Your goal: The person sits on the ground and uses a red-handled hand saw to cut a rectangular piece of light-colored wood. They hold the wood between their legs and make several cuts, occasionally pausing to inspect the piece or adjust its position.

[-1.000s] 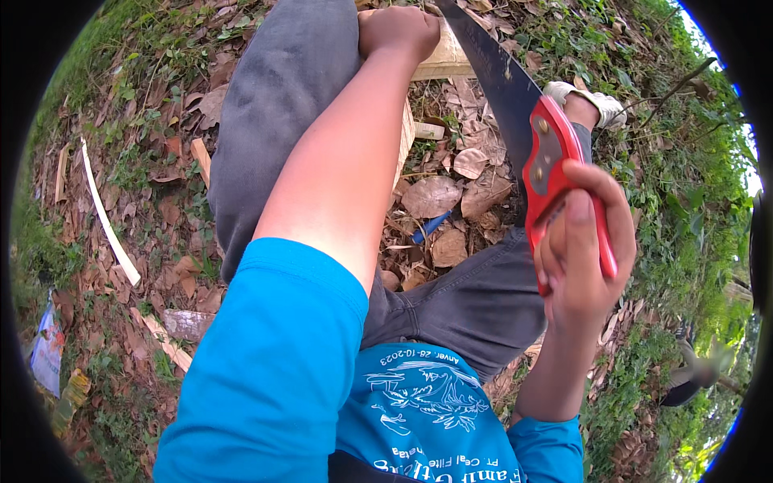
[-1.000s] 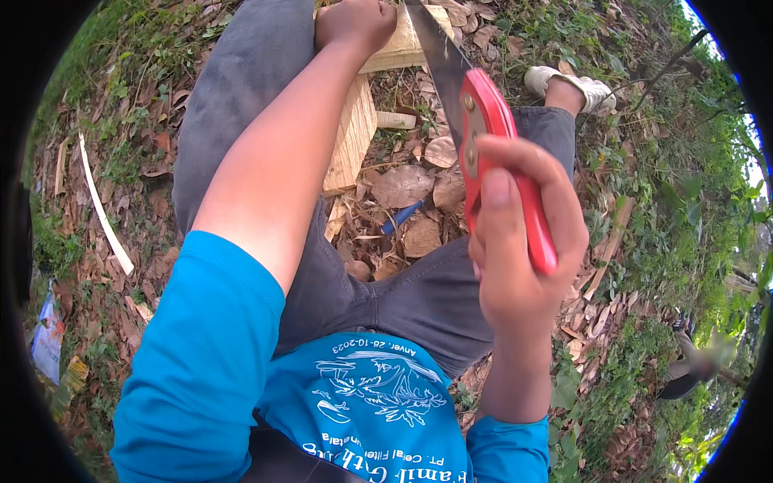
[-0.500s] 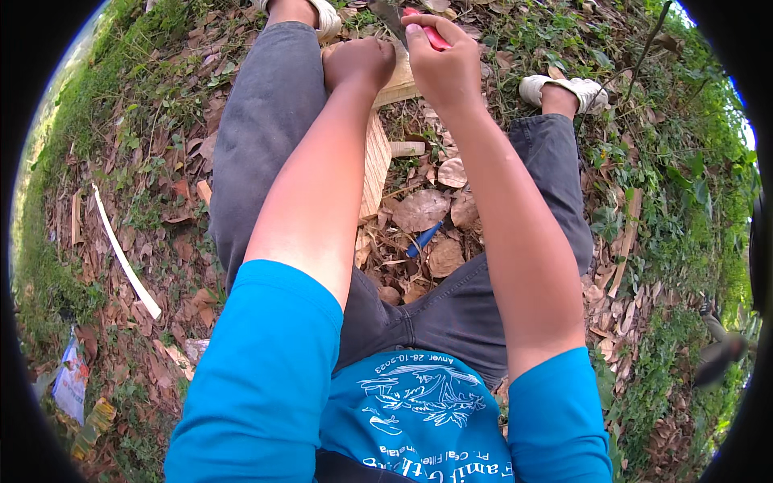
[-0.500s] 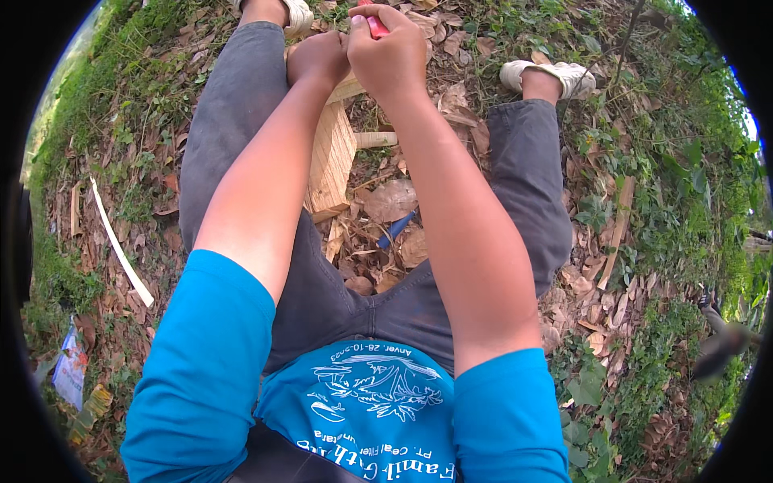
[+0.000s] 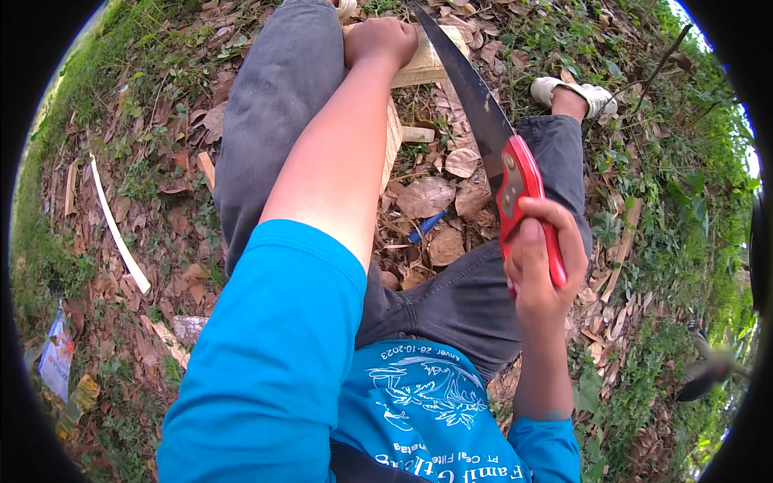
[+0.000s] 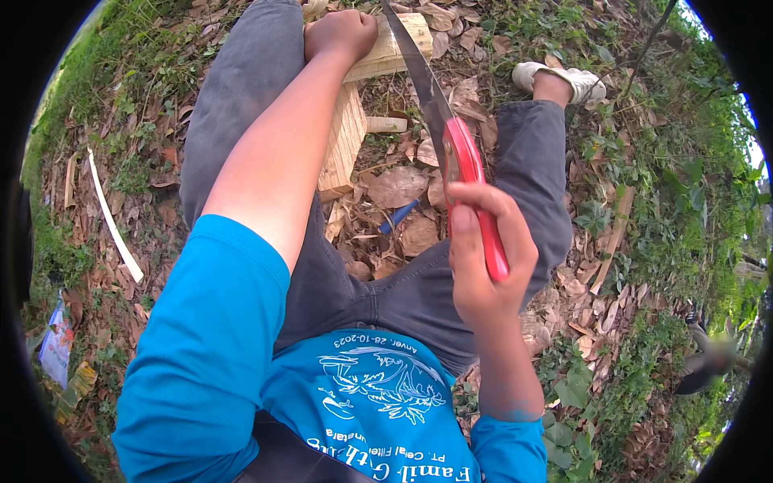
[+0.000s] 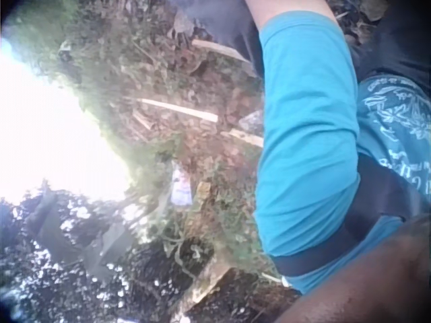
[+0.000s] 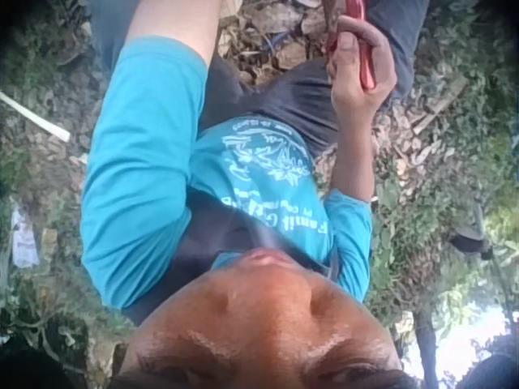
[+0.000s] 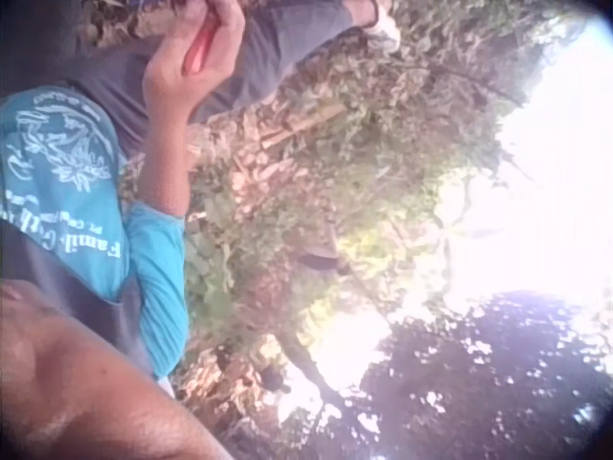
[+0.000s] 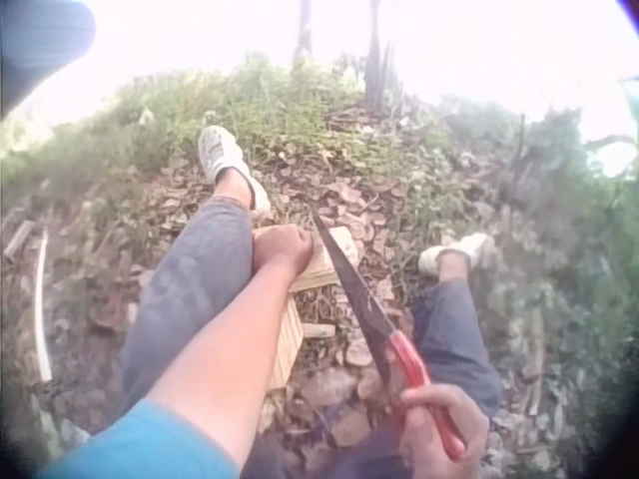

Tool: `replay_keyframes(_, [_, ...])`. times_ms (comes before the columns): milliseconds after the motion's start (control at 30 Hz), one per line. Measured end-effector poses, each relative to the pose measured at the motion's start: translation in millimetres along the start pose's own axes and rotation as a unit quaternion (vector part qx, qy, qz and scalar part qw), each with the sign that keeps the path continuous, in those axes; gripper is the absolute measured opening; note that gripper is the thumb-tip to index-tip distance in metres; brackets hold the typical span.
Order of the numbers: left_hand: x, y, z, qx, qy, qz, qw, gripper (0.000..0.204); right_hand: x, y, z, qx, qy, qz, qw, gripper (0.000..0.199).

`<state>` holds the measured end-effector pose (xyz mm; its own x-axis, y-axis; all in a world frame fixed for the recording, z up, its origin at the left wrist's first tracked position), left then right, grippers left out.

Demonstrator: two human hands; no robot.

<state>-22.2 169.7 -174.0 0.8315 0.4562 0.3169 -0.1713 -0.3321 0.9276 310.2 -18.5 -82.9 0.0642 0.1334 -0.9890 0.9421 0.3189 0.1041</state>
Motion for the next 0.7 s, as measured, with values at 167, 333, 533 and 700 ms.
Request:
replay_keyframes(167, [11,-3,1,0.003,-0.036,-0.015,0.999,0.05,-26,6,6,-0.015,-0.014,-0.095,0.995,0.016])
replay_keyframes(333, [-5,-15,-2,0.008,-0.018,0.002,1.0,0.049,26,-83,-173,-0.013,0.105,-0.006,0.994,0.014])
replay_keyframes(533, [11,-1,7,-0.041,-0.01,0.014,0.999,0.047,57,-106,-254,0.012,0.146,0.011,0.989,0.015])
replay_keyframes(700, [8,4,26,-0.033,-0.07,-0.013,0.997,0.044,69,-98,-187,0.031,0.009,-0.117,0.993,0.014])
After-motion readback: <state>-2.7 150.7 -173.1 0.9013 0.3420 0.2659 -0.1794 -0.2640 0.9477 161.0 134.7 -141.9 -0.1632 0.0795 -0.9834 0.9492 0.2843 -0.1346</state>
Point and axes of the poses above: each hand's wrist, its own z-axis away from the middle knuckle, its own y-axis out of the back of the hand, x = y × z, the point moved 6 cm from there along -z, towards the middle knuckle, and after that the axes turned 1 degree about -x, right-handed, at the moved point
